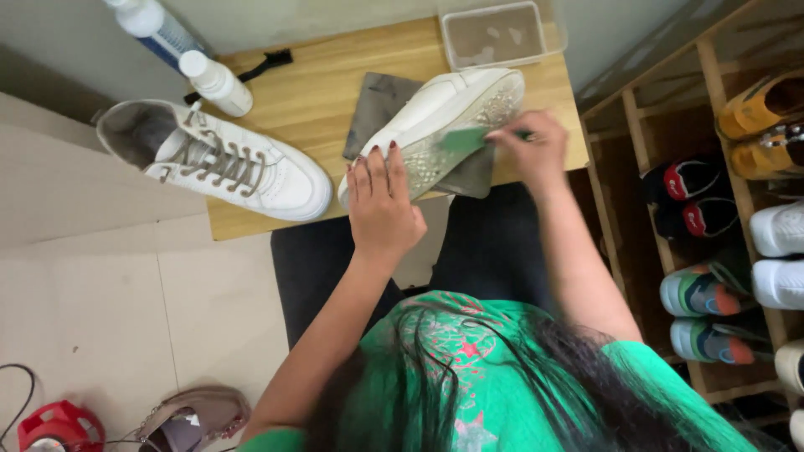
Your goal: The person scrubs a white sneaker with a green brush, focusing on the upper, sides, and sole. They dip the brush into a container of liquid and continue scrubbing different sections of the shoe.
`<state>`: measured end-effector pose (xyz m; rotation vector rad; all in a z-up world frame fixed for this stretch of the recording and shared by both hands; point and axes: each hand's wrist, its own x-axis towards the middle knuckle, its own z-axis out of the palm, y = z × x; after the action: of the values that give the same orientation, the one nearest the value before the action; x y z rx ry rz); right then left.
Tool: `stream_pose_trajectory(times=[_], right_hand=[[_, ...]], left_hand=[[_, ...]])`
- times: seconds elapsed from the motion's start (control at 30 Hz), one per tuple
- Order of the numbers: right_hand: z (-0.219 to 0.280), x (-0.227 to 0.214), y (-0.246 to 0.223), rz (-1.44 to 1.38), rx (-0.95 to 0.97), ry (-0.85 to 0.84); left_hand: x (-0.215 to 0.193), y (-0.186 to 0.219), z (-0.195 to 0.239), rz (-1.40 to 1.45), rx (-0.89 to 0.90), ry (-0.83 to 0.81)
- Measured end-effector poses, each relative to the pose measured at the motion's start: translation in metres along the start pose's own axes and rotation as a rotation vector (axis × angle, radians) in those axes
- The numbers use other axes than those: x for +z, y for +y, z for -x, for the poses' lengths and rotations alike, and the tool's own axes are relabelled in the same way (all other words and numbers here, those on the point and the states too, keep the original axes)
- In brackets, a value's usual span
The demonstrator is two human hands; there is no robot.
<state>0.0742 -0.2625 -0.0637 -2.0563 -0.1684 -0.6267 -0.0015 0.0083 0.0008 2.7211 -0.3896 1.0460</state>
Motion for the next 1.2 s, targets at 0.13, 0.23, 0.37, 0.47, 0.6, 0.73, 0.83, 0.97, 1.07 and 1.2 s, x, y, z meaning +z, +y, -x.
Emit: stream_pose_trajectory(times=[0.13,0.23,0.37,0.47,0.6,0.73,0.83,0.97,1.07,1.2], right_hand=[[-0.006,-0.027,-0.009,0.078,0.193,0.005],[-0.004,-0.019,-0.033,0.042,0.321,-0.062],[-0.013,-0.005,-0.067,0.131,0.342,-0.174],[-0.018,-0.001,-0.083,0.165,0.361,-0.210],[-0.012,-0.004,-0.103,0.270,0.326,-0.267],[-0.011,0.010,-0.146,0.250,0.219,-0.331],[-0.024,-0.003,-0.136,0.346,0.127,-0.314],[-0.020,0.003,-0.139,0.460,0.150,-0.308],[-0.018,0.016,-0.144,0.411,0.119,-0.361],[-0.039,-0.018,-0.113,0.493,0.291,-0.333]], left_hand=[[0.003,-0.027,0.011,0.344,-0.094,0.074],[-0.011,-0.046,0.011,0.588,-0.295,0.002],[-0.050,-0.064,0.004,0.885,-0.586,-0.284],[-0.066,-0.080,0.011,0.856,-0.675,-0.323],[-0.064,-0.090,0.027,0.829,-0.689,-0.332],[-0.055,-0.082,0.030,0.895,-0.642,-0.302],[-0.033,-0.089,0.043,0.801,-0.536,-0.241],[-0.028,-0.110,0.035,0.675,-0.336,-0.291],[-0.026,-0.124,0.023,0.776,-0.329,-0.399],[-0.027,-0.131,0.015,0.939,-0.343,-0.444]])
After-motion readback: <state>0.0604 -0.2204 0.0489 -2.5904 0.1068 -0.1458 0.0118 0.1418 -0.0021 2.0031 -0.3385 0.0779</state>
